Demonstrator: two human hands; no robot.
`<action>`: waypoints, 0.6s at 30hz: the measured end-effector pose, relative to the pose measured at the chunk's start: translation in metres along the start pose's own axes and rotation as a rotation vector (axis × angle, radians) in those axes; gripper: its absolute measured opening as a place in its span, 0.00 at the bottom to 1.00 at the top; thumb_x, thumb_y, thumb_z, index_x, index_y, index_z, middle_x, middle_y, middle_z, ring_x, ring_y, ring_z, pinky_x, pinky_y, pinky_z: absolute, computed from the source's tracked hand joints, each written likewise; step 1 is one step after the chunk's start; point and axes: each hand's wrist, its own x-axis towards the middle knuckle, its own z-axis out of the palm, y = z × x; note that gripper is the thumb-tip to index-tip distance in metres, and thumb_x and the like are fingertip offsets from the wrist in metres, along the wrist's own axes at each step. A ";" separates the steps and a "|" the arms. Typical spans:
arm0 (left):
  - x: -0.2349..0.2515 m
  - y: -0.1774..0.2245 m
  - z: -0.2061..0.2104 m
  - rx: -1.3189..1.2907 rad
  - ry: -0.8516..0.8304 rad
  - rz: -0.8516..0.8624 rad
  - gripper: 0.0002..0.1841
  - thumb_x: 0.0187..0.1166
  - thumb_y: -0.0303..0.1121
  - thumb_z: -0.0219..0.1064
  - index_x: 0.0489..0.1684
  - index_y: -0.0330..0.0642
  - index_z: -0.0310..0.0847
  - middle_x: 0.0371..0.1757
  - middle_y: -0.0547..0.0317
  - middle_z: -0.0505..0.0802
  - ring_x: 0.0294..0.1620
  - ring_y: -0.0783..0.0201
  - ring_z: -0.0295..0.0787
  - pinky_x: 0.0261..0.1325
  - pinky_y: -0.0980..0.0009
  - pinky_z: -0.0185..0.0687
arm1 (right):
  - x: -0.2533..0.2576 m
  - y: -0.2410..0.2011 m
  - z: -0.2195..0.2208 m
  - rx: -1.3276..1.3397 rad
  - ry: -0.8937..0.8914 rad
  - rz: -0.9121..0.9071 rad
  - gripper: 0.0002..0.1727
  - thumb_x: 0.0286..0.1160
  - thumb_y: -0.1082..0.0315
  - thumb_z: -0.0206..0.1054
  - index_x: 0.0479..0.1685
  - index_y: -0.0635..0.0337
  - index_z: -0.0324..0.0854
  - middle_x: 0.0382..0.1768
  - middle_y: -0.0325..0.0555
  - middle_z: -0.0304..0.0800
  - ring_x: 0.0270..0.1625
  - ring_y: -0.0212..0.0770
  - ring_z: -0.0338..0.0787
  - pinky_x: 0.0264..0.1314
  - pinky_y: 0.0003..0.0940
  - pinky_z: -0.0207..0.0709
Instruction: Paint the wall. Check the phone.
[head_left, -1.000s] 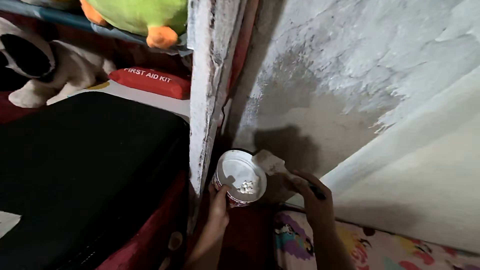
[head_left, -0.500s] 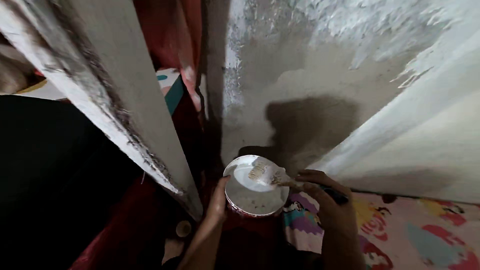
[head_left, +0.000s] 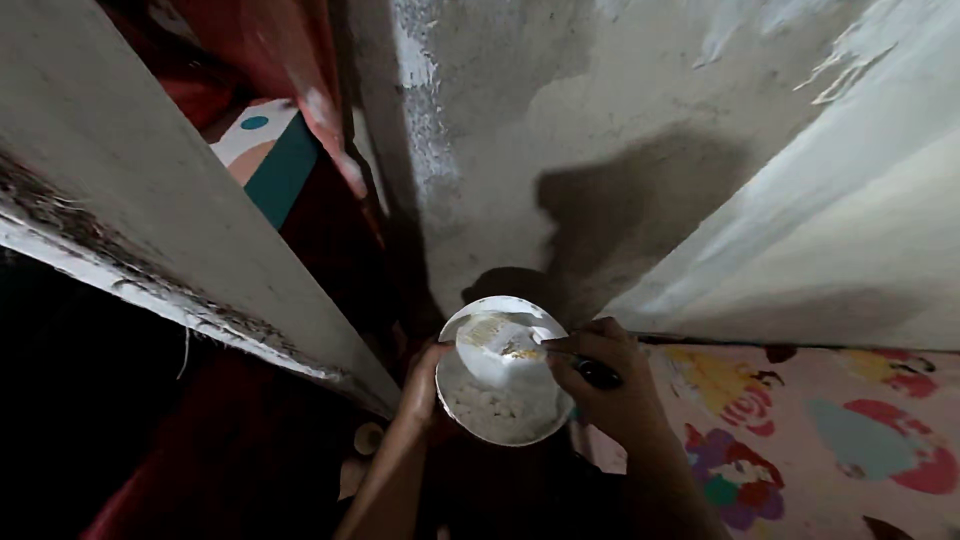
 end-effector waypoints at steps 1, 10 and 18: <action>0.000 0.001 0.000 -0.031 0.021 0.007 0.20 0.86 0.36 0.49 0.68 0.37 0.77 0.50 0.50 0.94 0.50 0.61 0.93 0.52 0.63 0.91 | -0.001 0.001 -0.006 -0.019 0.011 0.004 0.15 0.71 0.52 0.68 0.36 0.49 0.96 0.35 0.35 0.89 0.47 0.33 0.82 0.58 0.42 0.72; 0.006 -0.004 -0.003 0.141 0.165 0.091 0.23 0.82 0.36 0.58 0.73 0.36 0.76 0.57 0.48 0.91 0.53 0.61 0.92 0.53 0.62 0.90 | -0.010 -0.012 -0.018 0.047 0.048 0.037 0.15 0.71 0.53 0.67 0.29 0.53 0.94 0.27 0.33 0.88 0.36 0.21 0.84 0.39 0.20 0.77; 0.002 -0.017 0.009 0.180 0.146 0.111 0.25 0.80 0.35 0.60 0.76 0.36 0.73 0.60 0.48 0.90 0.56 0.62 0.91 0.56 0.63 0.90 | -0.004 0.014 0.016 -0.210 0.100 0.024 0.20 0.77 0.49 0.66 0.32 0.55 0.95 0.27 0.44 0.92 0.34 0.45 0.89 0.42 0.48 0.81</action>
